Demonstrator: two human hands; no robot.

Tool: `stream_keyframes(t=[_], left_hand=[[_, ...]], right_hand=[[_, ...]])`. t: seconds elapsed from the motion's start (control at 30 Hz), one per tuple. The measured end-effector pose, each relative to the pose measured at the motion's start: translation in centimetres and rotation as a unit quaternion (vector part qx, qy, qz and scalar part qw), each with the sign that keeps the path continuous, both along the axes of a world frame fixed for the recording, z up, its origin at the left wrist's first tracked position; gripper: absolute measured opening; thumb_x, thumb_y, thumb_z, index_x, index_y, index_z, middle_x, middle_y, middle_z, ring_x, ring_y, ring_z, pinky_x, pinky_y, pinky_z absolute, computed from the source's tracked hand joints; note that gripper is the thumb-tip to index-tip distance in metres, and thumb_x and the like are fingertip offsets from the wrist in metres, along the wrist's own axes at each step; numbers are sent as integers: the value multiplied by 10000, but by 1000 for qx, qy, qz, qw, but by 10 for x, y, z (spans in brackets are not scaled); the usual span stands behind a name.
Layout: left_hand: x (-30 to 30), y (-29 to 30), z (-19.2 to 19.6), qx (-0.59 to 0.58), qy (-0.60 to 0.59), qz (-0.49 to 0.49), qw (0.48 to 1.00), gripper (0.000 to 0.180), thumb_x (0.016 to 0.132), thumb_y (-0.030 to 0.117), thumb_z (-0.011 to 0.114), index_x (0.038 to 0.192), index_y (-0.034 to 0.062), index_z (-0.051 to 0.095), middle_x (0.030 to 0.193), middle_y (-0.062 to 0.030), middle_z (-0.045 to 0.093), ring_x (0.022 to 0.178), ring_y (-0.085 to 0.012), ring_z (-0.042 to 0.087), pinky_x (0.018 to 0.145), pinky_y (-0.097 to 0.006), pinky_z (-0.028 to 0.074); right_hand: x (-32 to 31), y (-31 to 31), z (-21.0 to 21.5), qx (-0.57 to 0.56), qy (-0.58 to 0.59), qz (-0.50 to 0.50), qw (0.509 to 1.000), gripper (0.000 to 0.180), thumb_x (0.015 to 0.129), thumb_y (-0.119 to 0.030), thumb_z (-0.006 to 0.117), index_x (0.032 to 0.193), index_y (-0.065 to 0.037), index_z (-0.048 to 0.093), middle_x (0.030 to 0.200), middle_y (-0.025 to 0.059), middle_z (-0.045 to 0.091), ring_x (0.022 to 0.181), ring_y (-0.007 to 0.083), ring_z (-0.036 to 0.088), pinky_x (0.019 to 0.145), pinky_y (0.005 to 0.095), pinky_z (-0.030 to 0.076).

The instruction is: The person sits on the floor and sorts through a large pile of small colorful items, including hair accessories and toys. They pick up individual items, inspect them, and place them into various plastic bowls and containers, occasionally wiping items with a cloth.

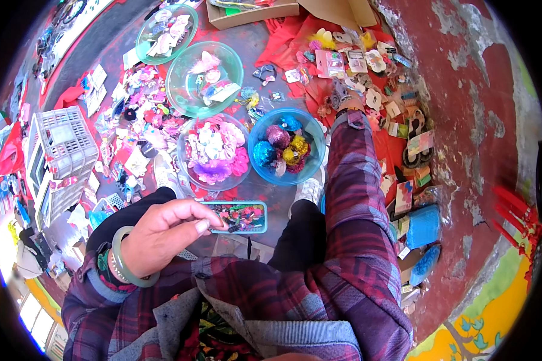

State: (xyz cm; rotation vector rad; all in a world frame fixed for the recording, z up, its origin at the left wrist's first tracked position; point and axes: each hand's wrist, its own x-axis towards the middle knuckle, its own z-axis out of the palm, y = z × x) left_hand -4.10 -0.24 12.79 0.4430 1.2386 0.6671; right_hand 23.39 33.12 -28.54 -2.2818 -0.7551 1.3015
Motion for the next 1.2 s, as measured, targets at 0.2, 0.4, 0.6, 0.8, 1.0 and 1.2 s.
stream_keyframes(t=[0.2, 0.4, 0.6, 0.8, 1.0, 1.2], left_hand=[[-4, -3, -2, 9, 2, 9, 1000, 167, 875, 47, 465, 995, -21, 559, 968, -63, 597, 919, -109, 535, 818, -248, 404], [-4, -4, 2, 7, 18, 12, 1000, 166, 860, 44, 432, 956, -27, 548, 969, -126, 593, 922, -170, 559, 810, -284, 428], [-3, -1, 1, 13, 27, -1, 1000, 165, 863, 54, 436, 954, -23, 550, 970, -118, 593, 922, -163, 556, 806, -279, 428], [-7, -5, -7, 12, 50, 3, 999, 168, 872, 73, 476, 978, -18, 570, 926, -34, 593, 852, -79, 520, 776, -233, 406], [-6, -7, -13, 22, 38, 45, 998, 202, 877, 84, 463, 1040, -8, 537, 980, -35, 570, 901, -90, 507, 777, -240, 407], [9, 2, -20, 30, 80, 285, 955, 377, 862, 102, 513, 1203, -4, 392, 1130, -67, 501, 1053, -147, 474, 897, -284, 368]], right_hand=[[12, 4, 2, -3, -115, 107, 988, 364, 734, -290, 563, 965, -12, 602, 997, 204, 596, 912, 334, 577, 783, 393, 453], [-15, -32, 79, 113, -404, 457, 784, 332, 808, -305, 505, 1056, -90, 553, 1076, 192, 560, 930, 312, 576, 779, 423, 468], [0, -18, 55, 14, -426, 584, 691, 304, 834, -304, 478, 1070, -127, 548, 1060, 145, 574, 961, 289, 576, 780, 401, 475], [1, -23, 64, 62, -405, 500, 763, 264, 792, -221, 508, 1009, -86, 576, 1031, 166, 587, 964, 296, 571, 790, 394, 468], [-29, -45, 126, 144, -59, 508, 847, 360, 682, -251, 624, 958, -25, 573, 865, 169, 620, 759, 292, 606, 726, 362, 482], [-135, -198, 284, 132, 465, 541, 688, 303, 714, -147, 670, 985, -59, 565, 856, 53, 631, 774, 131, 609, 721, 271, 487]])
